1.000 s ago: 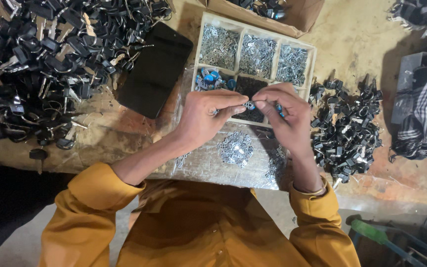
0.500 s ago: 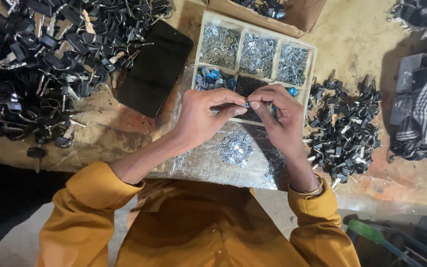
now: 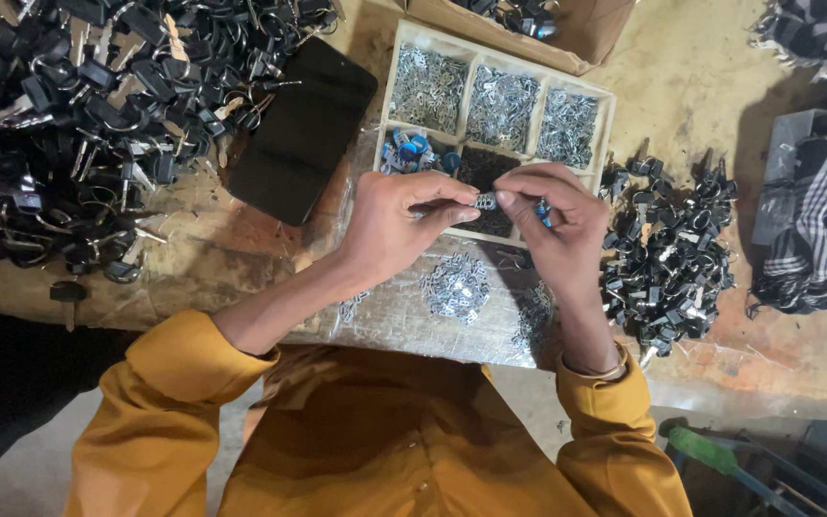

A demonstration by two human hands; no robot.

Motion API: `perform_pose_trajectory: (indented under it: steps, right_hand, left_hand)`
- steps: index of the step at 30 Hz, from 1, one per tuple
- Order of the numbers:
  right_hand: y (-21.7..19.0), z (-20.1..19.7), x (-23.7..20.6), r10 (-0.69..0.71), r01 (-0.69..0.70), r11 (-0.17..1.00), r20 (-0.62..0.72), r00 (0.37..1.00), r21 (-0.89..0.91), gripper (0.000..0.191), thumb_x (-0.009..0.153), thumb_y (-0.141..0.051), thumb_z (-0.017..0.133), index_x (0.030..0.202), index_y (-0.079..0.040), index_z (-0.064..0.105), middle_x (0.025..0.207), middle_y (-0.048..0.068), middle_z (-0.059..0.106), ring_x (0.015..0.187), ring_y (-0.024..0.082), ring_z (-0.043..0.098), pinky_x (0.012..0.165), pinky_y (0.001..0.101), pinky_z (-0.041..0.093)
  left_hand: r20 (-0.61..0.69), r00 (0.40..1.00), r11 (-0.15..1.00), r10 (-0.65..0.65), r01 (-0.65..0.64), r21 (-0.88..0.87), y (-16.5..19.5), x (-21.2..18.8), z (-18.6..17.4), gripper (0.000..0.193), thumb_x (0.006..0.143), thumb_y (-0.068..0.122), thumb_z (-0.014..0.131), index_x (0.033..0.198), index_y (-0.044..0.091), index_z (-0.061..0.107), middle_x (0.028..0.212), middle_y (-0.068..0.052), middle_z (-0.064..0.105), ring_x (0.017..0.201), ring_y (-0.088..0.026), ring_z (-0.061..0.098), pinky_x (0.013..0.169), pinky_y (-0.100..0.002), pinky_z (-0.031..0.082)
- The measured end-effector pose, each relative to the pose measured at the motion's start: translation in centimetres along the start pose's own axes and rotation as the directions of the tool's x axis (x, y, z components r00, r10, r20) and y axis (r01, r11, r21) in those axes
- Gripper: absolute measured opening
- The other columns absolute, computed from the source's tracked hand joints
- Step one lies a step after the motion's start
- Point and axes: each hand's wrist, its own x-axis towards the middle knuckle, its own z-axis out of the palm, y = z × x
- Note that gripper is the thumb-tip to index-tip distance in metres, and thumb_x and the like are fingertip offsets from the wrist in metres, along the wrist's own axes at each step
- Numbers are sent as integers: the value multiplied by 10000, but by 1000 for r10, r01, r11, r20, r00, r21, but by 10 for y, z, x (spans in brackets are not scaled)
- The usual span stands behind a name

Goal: The person sits at a workbench assembling padlock lock cores by hand. They pick a lock cylinder, insert small metal pins and springs into it from a compartment tray, then place the finished core into a compartment box, repeating this cycle with parts picked from piles of locks and hardware on the table.

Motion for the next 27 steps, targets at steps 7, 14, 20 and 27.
perform_pose_trajectory:
  steps: [7, 14, 20, 27]
  right_hand:
    - [8, 2, -3, 52, -58, 973, 32, 998, 222, 167, 968, 106, 712, 1118, 34, 722, 1176, 89, 664, 1073, 137, 647, 941, 267, 535]
    - [0, -1, 1, 33, -46, 992, 111, 993, 118, 166, 977, 96, 703, 1127, 28, 730, 1189, 97, 659, 1077, 146, 641, 916, 267, 517]
    - [-13, -3, 3, -136, 163, 963, 133, 982, -214, 170, 944, 45, 760, 1103, -14, 760, 1133, 103, 719, 1028, 193, 710, 890, 300, 582]
    - [-15, 0, 2, -79, 108, 955, 112, 991, -278, 159, 958, 42, 753, 1100, -28, 765, 1124, 96, 732, 999, 187, 721, 861, 299, 583]
  left_hand:
    - [7, 1000, 1000, 28, -28, 4, -1, 0, -1, 166, 870, -8, 811, 1029, 20, 770, 1035, -88, 796, 961, -177, 800, 824, -272, 671]
    - [7, 999, 998, 42, -43, 42, -3, 1, -1, 163, 859, -8, 822, 1012, 23, 778, 1023, -95, 798, 944, -182, 802, 807, -271, 667]
    - [17, 998, 996, 52, -53, 68, -4, 1, 0, 159, 866, 12, 820, 1017, 50, 787, 1027, -93, 795, 935, -172, 801, 799, -260, 672]
    - [12, 999, 995, 47, -48, 83, -5, -1, 0, 156, 865, 24, 824, 1013, 49, 786, 1015, -87, 798, 934, -179, 802, 776, -266, 660]
